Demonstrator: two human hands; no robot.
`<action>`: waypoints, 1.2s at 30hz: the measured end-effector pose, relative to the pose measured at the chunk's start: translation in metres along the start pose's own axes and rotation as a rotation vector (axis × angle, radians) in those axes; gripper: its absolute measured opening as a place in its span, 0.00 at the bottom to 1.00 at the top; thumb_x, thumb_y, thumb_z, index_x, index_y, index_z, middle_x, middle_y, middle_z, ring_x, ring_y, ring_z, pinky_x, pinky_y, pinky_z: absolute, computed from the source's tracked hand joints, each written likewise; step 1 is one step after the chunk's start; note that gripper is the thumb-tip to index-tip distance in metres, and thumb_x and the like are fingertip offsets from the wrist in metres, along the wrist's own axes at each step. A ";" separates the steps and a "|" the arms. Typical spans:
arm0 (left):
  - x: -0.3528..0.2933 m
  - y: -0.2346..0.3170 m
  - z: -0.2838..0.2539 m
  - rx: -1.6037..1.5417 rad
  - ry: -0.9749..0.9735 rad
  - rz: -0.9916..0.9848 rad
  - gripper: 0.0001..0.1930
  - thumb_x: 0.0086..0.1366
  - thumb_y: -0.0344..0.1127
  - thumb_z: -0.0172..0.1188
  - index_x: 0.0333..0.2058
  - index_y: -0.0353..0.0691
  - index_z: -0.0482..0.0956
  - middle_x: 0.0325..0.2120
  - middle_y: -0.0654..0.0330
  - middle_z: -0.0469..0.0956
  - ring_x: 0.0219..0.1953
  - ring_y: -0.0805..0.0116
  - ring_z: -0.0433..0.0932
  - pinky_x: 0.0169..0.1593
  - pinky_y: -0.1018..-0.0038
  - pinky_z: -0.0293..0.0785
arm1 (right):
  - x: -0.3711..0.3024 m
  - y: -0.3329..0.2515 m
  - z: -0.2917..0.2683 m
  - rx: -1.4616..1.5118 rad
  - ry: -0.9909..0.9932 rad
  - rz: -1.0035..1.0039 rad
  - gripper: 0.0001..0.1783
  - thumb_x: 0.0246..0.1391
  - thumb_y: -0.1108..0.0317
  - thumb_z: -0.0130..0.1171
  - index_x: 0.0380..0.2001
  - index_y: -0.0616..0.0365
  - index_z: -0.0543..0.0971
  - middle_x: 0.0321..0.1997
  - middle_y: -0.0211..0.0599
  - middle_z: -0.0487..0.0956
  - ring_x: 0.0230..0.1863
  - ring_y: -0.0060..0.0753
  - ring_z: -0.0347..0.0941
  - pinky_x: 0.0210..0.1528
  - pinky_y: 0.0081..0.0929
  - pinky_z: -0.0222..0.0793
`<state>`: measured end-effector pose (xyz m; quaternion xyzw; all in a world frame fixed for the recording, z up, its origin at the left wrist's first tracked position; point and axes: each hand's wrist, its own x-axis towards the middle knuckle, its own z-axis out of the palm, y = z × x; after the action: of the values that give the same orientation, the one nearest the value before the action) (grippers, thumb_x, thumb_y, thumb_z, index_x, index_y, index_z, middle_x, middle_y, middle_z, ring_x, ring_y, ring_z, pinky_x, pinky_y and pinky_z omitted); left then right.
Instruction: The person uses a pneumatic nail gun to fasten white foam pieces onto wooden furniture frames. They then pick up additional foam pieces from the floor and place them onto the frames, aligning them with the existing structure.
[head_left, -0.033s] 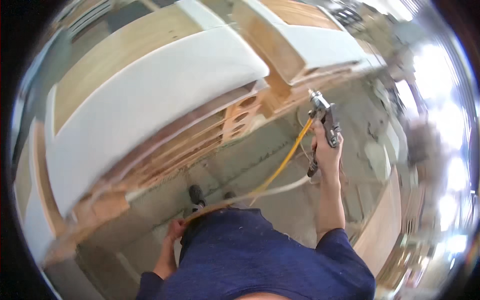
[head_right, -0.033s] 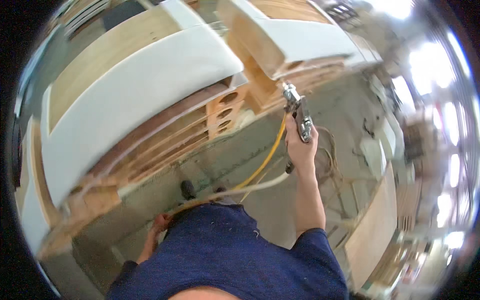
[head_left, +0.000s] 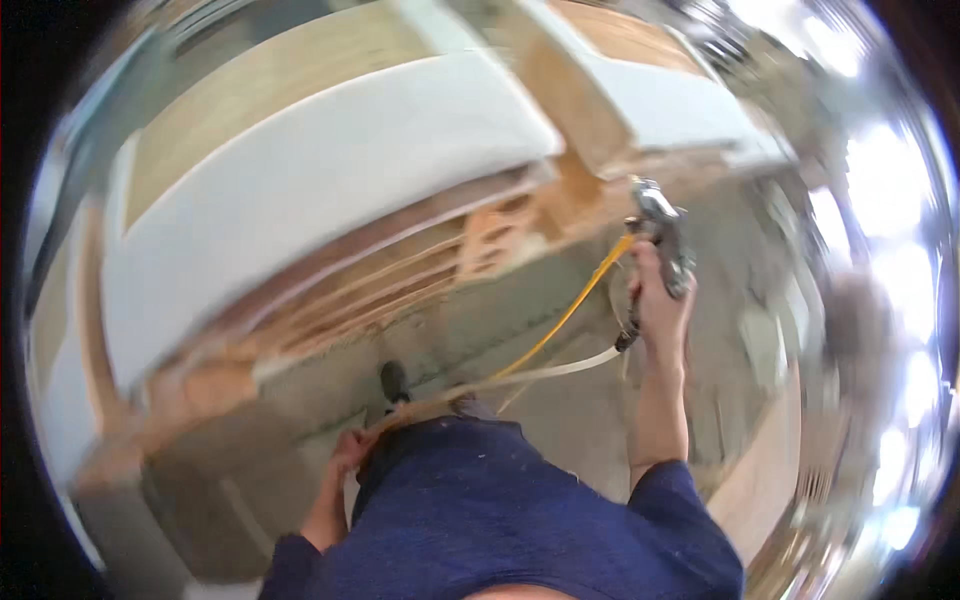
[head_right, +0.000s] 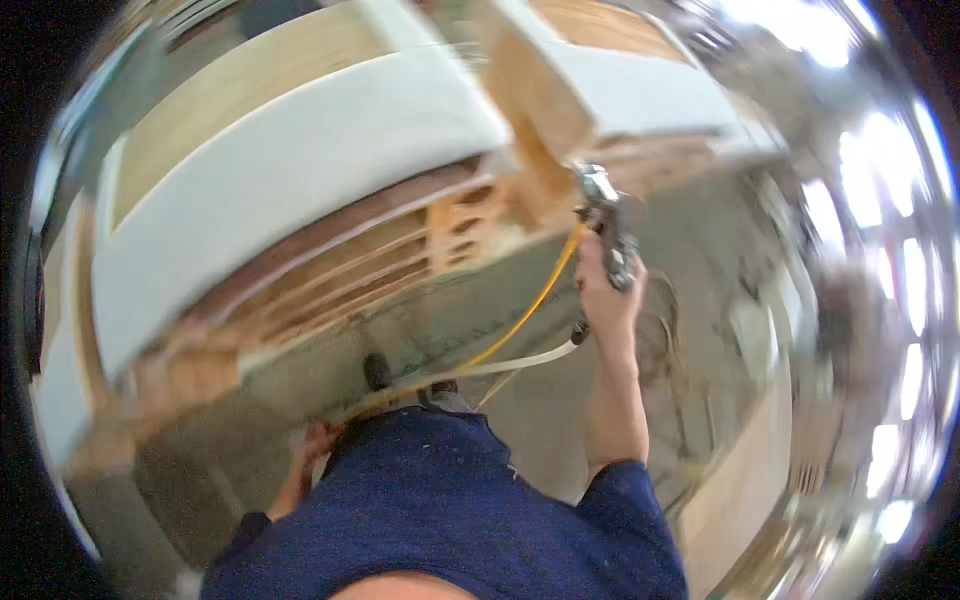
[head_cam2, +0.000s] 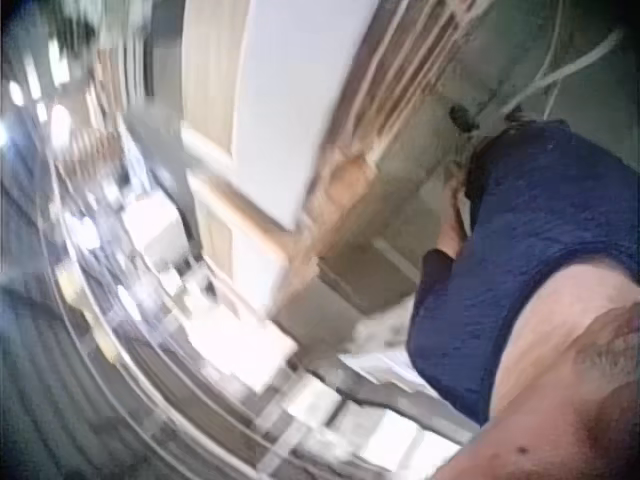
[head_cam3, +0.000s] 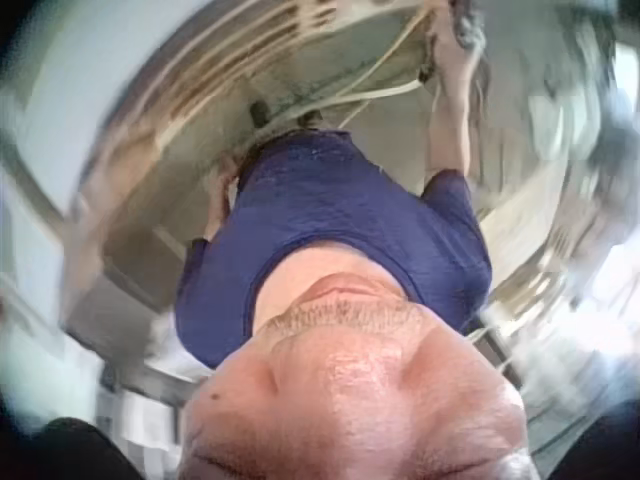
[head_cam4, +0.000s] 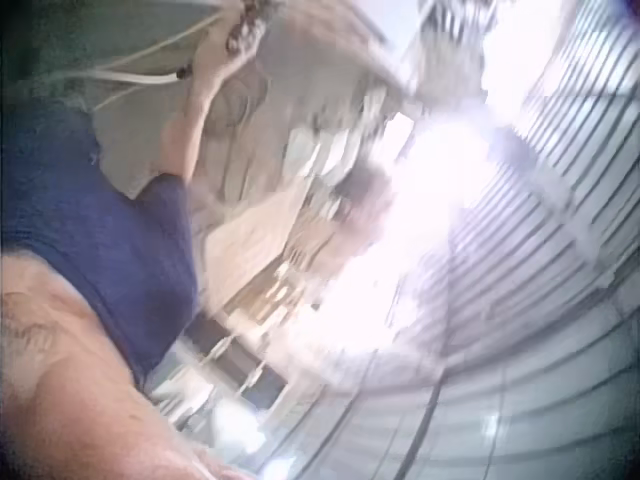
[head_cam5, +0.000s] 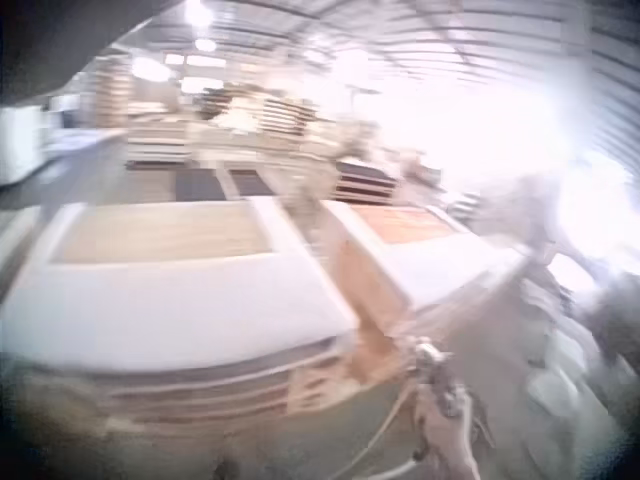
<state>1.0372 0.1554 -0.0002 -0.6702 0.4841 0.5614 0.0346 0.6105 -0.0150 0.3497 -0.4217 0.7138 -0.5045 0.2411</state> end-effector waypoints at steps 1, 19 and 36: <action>-0.020 0.012 0.003 -0.076 0.005 -0.063 0.24 0.56 0.55 0.63 0.34 0.35 0.81 0.21 0.57 0.78 0.26 0.70 0.75 0.32 0.71 0.71 | -0.001 -0.002 0.007 0.078 -0.073 -0.067 0.07 0.57 0.65 0.58 0.34 0.57 0.78 0.22 0.20 0.72 0.23 0.10 0.64 0.23 0.16 0.55; -0.246 -0.250 0.276 -0.923 0.901 -0.395 0.11 0.58 0.39 0.62 0.29 0.36 0.82 0.15 0.66 0.74 0.19 0.77 0.70 0.22 0.75 0.64 | -0.342 -0.081 0.210 0.133 -1.202 -0.835 0.17 0.53 0.64 0.62 0.43 0.61 0.72 0.32 0.50 0.78 0.35 0.49 0.77 0.38 0.35 0.71; -0.384 -0.423 0.150 -1.224 0.771 -0.167 0.12 0.58 0.37 0.64 0.23 0.35 0.78 0.13 0.68 0.68 0.15 0.79 0.65 0.20 0.78 0.62 | -0.504 -0.108 0.266 -0.028 -0.973 -0.574 0.15 0.55 0.59 0.60 0.34 0.60 0.74 0.22 0.41 0.73 0.26 0.34 0.70 0.32 0.33 0.67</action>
<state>1.2579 0.7017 0.0364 -0.7542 0.0084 0.4513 -0.4768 1.1203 0.2585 0.3087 -0.7860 0.3837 -0.2876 0.3901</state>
